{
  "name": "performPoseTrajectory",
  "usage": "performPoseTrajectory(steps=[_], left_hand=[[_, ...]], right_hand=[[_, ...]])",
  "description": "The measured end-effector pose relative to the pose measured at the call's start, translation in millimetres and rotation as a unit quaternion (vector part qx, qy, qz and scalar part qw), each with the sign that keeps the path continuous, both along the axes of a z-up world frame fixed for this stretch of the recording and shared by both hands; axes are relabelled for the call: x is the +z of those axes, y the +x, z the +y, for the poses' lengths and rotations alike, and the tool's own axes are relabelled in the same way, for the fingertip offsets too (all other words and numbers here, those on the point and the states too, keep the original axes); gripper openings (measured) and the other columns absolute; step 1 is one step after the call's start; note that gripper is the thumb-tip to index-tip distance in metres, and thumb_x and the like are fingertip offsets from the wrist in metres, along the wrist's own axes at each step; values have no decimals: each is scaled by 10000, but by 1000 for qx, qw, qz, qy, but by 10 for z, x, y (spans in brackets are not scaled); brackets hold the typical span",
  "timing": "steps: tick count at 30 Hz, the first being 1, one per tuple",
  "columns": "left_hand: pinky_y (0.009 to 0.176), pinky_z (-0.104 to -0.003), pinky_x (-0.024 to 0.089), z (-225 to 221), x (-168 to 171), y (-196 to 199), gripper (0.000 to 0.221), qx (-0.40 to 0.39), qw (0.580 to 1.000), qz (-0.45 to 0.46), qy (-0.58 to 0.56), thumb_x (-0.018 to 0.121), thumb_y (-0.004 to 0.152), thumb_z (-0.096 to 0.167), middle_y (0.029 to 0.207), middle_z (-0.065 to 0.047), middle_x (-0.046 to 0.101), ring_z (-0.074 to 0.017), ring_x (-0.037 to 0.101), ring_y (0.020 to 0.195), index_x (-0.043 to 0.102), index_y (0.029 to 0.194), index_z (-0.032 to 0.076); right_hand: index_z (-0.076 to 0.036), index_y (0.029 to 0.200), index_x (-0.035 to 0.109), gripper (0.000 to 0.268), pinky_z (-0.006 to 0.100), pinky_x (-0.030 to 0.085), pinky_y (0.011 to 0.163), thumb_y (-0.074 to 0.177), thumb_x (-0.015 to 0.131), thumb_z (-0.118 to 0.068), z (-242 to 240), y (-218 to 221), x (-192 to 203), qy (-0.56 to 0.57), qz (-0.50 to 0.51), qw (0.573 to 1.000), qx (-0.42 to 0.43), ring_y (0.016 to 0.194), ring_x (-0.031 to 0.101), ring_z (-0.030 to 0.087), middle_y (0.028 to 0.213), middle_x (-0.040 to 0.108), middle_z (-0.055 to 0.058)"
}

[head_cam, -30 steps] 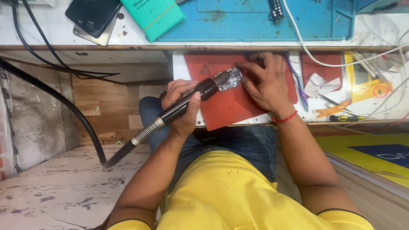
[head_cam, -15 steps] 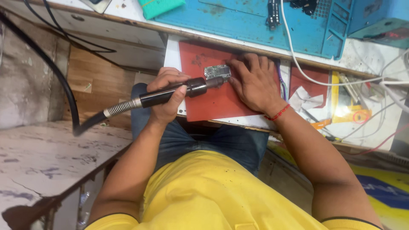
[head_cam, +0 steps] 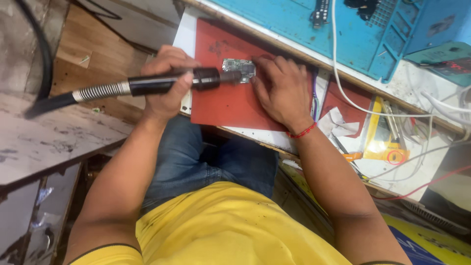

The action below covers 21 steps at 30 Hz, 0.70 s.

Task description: The person uses a hot air gun to heat a small circuit board placed on a red mat. They then use a metal tool to scrape and clean the surface of the board, repeating the heating and scraping process.

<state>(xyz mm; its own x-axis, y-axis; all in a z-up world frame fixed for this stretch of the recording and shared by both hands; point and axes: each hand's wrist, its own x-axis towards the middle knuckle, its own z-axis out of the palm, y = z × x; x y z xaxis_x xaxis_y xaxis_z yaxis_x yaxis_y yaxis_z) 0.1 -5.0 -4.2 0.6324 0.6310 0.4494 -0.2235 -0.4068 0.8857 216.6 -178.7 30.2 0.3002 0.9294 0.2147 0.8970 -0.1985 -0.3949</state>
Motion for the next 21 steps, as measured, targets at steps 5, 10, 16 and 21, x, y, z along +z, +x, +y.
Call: performPoseTrajectory(steps=[5,10,16,21], left_hand=[[976,-343,529,-27,34,-15,247,1,999,-14,-47,710,986,246,1057,-116,703,-213,641,1043,698,1030,4],[945,-322,530,16,1,16,260,6,999,-7,-41,699,987,262,1047,-98,695,-205,618,1059,697,1047,9],[888,-325,501,21,55,33,263,6,998,-3,-56,707,961,240,1035,-108,679,-196,611,981,686,1032,-12],[1016,-383,527,28,68,34,243,-13,996,-22,-88,692,976,218,1088,-114,680,-237,626,1082,669,1058,-9]], right_hand=[[-158,1257,703,326,462,423,845,946,730,-249,12,-43,43,-2,6,1000,-6,977,594,293,1027,635,52],[-157,1255,704,333,463,425,841,934,724,-241,27,-19,56,-9,9,1000,-6,973,599,294,1029,638,55],[-164,1236,704,331,467,430,848,919,731,-254,29,-39,77,6,-4,1000,-15,983,602,299,1054,644,62],[-157,1253,698,361,463,433,845,909,726,-265,41,-70,77,9,-16,1000,-16,973,600,287,1048,635,61]])
